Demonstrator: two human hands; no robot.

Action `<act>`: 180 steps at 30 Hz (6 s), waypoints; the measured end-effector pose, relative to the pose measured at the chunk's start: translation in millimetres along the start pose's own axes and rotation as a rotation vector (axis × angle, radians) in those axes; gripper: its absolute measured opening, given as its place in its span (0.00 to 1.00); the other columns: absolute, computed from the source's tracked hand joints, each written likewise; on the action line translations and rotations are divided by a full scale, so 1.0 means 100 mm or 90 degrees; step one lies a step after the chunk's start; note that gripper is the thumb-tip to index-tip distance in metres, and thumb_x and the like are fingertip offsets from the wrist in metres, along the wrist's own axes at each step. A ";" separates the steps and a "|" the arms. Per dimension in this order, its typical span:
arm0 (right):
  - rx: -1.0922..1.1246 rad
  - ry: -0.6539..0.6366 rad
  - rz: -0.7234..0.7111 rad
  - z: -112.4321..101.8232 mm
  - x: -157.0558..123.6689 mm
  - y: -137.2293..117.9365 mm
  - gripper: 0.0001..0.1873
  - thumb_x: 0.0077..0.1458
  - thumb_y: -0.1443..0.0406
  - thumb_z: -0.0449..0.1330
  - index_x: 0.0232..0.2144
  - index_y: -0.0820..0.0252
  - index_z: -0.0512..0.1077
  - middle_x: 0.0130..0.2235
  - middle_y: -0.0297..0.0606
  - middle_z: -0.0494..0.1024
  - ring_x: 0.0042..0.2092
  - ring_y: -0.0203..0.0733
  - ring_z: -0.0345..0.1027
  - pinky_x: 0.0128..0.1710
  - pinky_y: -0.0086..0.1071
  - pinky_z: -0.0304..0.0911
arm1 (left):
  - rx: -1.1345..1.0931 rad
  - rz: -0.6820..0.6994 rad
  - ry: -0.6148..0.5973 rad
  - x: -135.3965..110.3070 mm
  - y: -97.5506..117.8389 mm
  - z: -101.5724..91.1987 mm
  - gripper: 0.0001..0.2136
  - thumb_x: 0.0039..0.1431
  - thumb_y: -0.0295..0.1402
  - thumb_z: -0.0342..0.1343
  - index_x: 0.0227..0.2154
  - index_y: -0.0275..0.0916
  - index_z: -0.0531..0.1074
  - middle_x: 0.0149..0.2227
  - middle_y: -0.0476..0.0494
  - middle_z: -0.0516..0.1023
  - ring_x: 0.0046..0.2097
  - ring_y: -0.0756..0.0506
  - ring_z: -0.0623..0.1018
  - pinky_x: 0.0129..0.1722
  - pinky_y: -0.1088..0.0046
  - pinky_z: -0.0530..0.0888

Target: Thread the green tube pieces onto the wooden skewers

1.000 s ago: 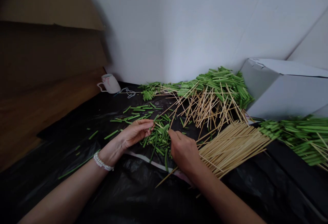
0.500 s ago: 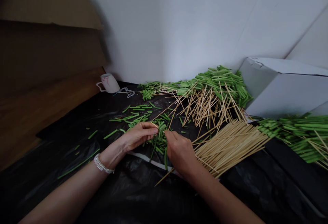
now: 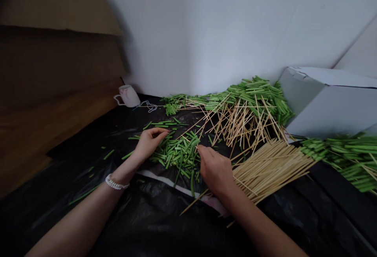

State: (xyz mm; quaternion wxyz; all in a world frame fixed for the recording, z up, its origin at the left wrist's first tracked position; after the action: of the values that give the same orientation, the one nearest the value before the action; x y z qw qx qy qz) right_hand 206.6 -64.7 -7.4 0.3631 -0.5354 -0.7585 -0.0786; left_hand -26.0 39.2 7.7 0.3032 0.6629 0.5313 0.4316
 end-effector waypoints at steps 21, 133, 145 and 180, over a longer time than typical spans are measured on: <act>-0.002 -0.002 0.002 0.01 0.02 0.03 0.14 0.63 0.67 0.48 0.45 0.61 0.72 0.40 0.41 0.79 0.41 0.39 0.74 0.42 0.31 0.66 | 0.465 0.031 -0.163 -0.01 -0.05 -0.19 0.05 0.50 0.33 0.60 0.30 0.42 0.78 0.36 0.41 0.78 0.41 0.39 0.74 0.40 0.67 0.67; 0.023 -0.069 0.055 0.05 -0.02 0.01 0.14 0.63 0.66 0.48 0.44 0.58 0.72 0.41 0.40 0.80 0.42 0.40 0.74 0.42 0.31 0.67 | 0.217 0.001 0.025 0.09 -0.25 -0.24 0.04 0.51 0.30 0.61 0.29 0.41 0.81 0.35 0.40 0.80 0.38 0.41 0.75 0.43 0.67 0.66; 0.023 -0.075 0.038 0.06 -0.02 -0.03 0.14 0.62 0.68 0.49 0.43 0.59 0.73 0.43 0.41 0.80 0.45 0.40 0.74 0.47 0.32 0.66 | 0.385 0.030 -0.071 0.09 -0.32 -0.17 0.05 0.54 0.30 0.56 0.33 0.41 0.77 0.34 0.43 0.79 0.38 0.42 0.74 0.40 0.68 0.68; -0.055 -0.042 -0.027 0.00 -0.02 -0.05 0.18 0.62 0.69 0.47 0.48 0.59 0.73 0.37 0.39 0.80 0.35 0.35 0.74 0.33 0.25 0.66 | -0.583 -0.288 -0.199 -0.24 0.11 0.25 0.13 0.43 0.28 0.70 0.34 0.35 0.80 0.34 0.42 0.82 0.33 0.52 0.78 0.34 0.80 0.73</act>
State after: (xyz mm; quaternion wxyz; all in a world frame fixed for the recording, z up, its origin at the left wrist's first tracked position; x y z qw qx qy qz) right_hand 202.4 -68.7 -7.0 0.3125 -0.5364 -0.7774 -0.1011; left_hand 0.0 15.1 0.1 0.7225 0.3883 0.3664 0.4393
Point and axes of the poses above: each hand's wrist, its own x-axis towards the middle knuckle, its own z-axis out of the palm, y = z × x, the point moved 1 cm from there along x, towards the middle knuckle
